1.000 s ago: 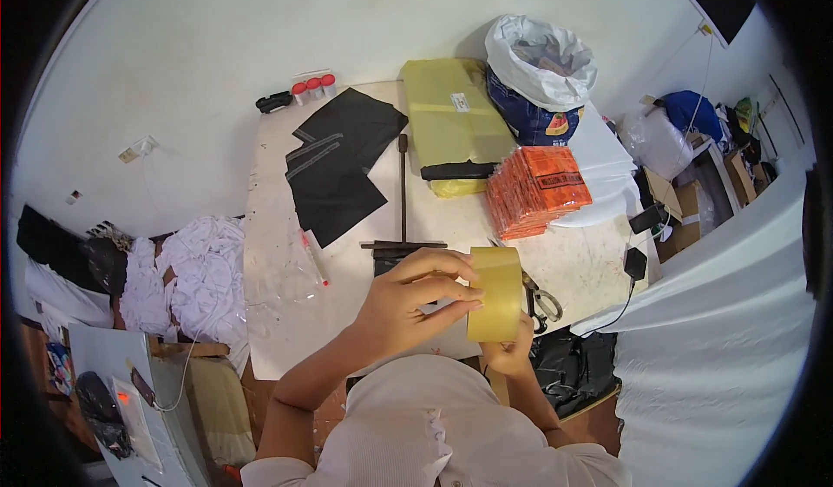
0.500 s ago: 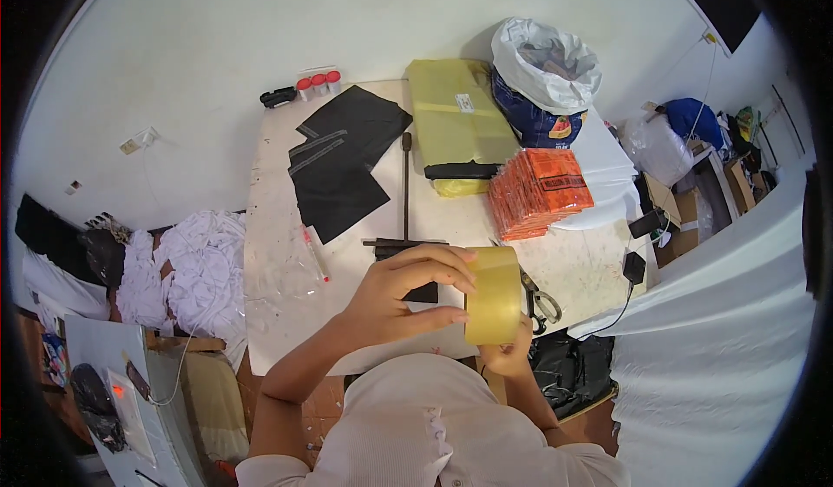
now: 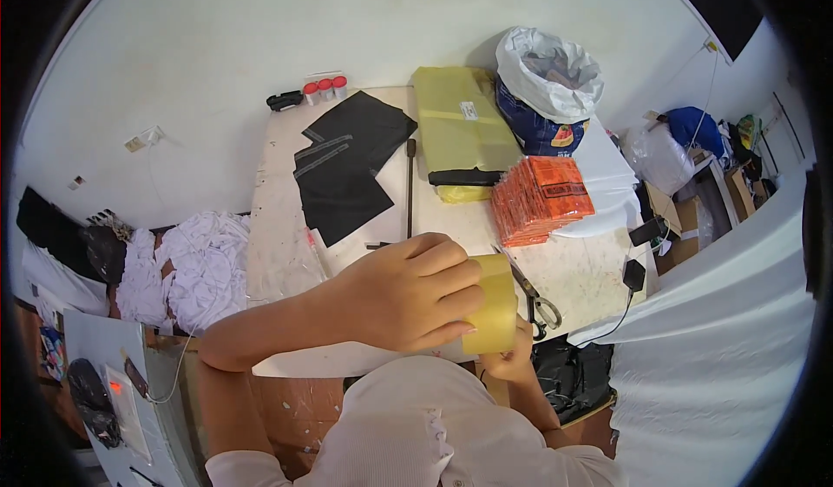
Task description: Packaging small items into black plastic bags and sealing them with tape.
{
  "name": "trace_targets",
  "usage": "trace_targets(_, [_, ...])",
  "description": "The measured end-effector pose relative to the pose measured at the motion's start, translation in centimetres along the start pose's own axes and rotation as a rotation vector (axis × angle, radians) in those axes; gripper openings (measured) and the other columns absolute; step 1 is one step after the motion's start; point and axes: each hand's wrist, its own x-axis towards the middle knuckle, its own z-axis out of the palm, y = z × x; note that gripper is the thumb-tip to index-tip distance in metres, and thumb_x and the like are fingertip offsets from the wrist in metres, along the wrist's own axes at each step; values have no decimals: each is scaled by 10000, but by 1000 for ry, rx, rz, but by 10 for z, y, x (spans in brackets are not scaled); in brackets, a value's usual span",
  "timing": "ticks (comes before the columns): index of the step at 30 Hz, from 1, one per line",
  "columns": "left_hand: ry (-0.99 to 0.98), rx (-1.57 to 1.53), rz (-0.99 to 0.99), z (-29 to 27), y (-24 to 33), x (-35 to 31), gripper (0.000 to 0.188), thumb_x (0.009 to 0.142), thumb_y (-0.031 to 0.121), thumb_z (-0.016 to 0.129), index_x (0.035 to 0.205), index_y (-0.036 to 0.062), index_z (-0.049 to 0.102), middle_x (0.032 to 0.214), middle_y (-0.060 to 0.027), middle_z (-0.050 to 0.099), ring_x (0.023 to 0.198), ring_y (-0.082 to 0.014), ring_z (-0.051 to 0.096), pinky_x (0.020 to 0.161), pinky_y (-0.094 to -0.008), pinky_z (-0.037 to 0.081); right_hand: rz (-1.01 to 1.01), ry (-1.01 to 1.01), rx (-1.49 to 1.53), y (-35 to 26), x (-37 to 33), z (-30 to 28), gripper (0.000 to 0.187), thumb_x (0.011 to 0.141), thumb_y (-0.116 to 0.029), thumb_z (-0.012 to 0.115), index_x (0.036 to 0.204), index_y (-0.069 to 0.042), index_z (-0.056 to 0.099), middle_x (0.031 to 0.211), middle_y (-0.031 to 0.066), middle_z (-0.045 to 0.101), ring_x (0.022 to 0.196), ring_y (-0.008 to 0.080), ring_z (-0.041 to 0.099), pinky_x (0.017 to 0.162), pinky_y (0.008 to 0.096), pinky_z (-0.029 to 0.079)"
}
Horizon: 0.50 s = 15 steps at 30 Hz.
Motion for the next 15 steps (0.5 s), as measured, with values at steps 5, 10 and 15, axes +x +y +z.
trace_targets(5, [-43,119,75,2,-1,-2,163,722,205,596,782,80,510,826,-33,501,802,-170,472,705,-276,435,-44,-10,9,-2,5,0,287,586,30,547,853,-11,643,867,129,636,805,280,594,799,367,431])
trace_targets(10, [-4,205,166,7,-3,-7,108,706,161,599,750,108,515,797,-7,481,748,-143,455,693,-271,462,19,-89,88,-1,-1,-1,276,569,10,556,830,-17,640,885,135,633,847,313,577,870,416,386])
trace_targets(15, [-74,228,185,6,-1,-13,91,707,153,575,755,131,501,786,14,476,743,-130,449,696,-259,457,52,-112,218,-3,0,0,328,575,78,536,886,14,613,924,165,612,883,338,552,928,417,364])
